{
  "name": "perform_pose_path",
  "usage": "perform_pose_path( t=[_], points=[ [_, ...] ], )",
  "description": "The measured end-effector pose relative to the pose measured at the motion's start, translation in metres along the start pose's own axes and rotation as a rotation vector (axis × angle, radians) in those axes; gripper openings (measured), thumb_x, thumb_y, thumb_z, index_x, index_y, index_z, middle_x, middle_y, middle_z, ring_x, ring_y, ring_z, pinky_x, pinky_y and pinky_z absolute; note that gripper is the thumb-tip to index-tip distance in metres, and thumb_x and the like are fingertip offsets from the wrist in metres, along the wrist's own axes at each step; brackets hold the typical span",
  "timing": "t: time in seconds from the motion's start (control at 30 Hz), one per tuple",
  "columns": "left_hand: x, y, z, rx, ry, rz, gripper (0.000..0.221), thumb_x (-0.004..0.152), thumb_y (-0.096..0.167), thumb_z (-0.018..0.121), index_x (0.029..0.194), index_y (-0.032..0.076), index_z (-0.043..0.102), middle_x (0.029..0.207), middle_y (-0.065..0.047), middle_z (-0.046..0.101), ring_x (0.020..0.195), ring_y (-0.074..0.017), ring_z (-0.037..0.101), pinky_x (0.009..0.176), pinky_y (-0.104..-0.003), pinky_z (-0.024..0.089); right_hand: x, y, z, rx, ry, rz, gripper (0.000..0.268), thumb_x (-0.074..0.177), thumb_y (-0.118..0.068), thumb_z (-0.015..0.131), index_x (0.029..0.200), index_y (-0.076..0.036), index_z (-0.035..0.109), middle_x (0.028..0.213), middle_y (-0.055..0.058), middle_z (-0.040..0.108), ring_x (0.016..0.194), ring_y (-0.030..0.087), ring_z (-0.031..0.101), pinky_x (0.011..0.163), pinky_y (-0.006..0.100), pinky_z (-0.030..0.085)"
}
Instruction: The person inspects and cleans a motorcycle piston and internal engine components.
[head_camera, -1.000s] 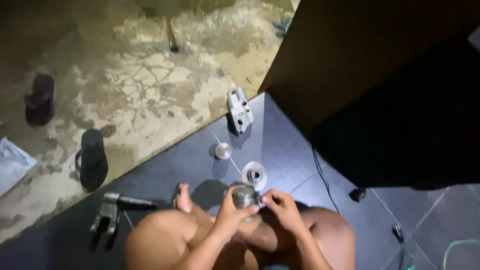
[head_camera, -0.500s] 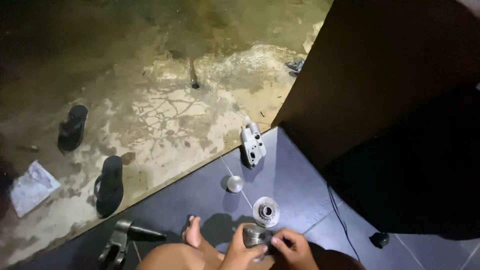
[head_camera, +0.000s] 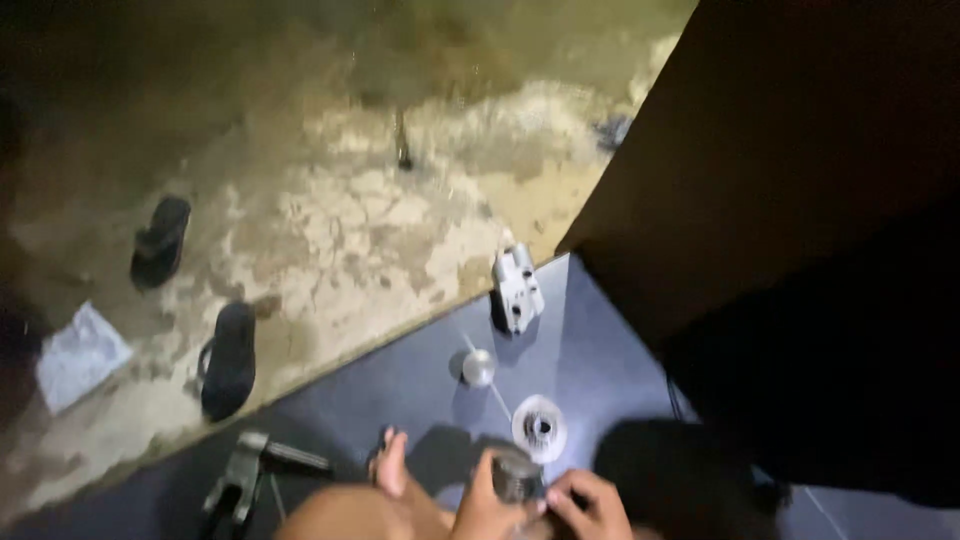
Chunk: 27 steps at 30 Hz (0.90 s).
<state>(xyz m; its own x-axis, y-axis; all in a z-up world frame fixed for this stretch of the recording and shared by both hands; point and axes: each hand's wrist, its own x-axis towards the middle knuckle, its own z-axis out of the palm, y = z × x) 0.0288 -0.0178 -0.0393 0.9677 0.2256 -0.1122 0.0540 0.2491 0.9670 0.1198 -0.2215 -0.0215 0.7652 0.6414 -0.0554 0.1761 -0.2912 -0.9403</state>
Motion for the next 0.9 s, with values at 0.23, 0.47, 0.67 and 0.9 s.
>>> perform_pose_path(
  t=[0.23,0.47,0.67,0.9],
  points=[
    [-0.009,0.056,0.010,-0.178,0.083,-0.414,0.066,0.069,0.008,0.089,0.124,0.005,0.053,0.105,-0.012,0.070,0.089,-0.0251,0.065,0.075,-0.045,0.052,-0.006,-0.049,0.006,-0.001,0.186,0.125,0.015,0.087,-0.014,0.076,0.081,0.000,0.071,0.073,0.007,0.075,0.072,0.013,0.066,0.069,0.029,0.055],
    [-0.029,0.047,0.014,-0.081,0.109,-0.263,0.062,0.068,0.011,0.094,0.121,0.008,0.061,0.107,-0.009,0.072,0.099,-0.0170,0.068,0.092,-0.037,0.056,-0.030,-0.029,0.012,-0.059,0.148,0.230,0.017,0.089,-0.016,0.073,0.081,-0.001,0.072,0.067,0.007,0.070,0.067,0.013,0.062,0.064,0.032,0.054],
    [-0.012,0.049,0.007,-0.054,-0.009,-0.262,0.060,0.069,0.012,0.094,0.118,0.005,0.060,0.104,-0.010,0.074,0.099,-0.0175,0.069,0.090,-0.034,0.055,-0.013,-0.073,0.004,0.070,0.048,0.117,0.022,0.092,-0.016,0.072,0.079,0.002,0.071,0.073,0.007,0.074,0.074,0.014,0.069,0.071,0.031,0.055],
    [0.005,0.091,0.010,-0.093,0.064,-0.310,0.068,0.065,0.015,0.089,0.126,0.011,0.058,0.107,-0.007,0.073,0.099,-0.0172,0.069,0.089,-0.038,0.056,0.012,-0.090,-0.004,-0.106,0.160,0.224,0.018,0.091,-0.015,0.072,0.085,0.002,0.069,0.075,0.009,0.069,0.069,0.017,0.064,0.069,0.030,0.053]
  ],
)
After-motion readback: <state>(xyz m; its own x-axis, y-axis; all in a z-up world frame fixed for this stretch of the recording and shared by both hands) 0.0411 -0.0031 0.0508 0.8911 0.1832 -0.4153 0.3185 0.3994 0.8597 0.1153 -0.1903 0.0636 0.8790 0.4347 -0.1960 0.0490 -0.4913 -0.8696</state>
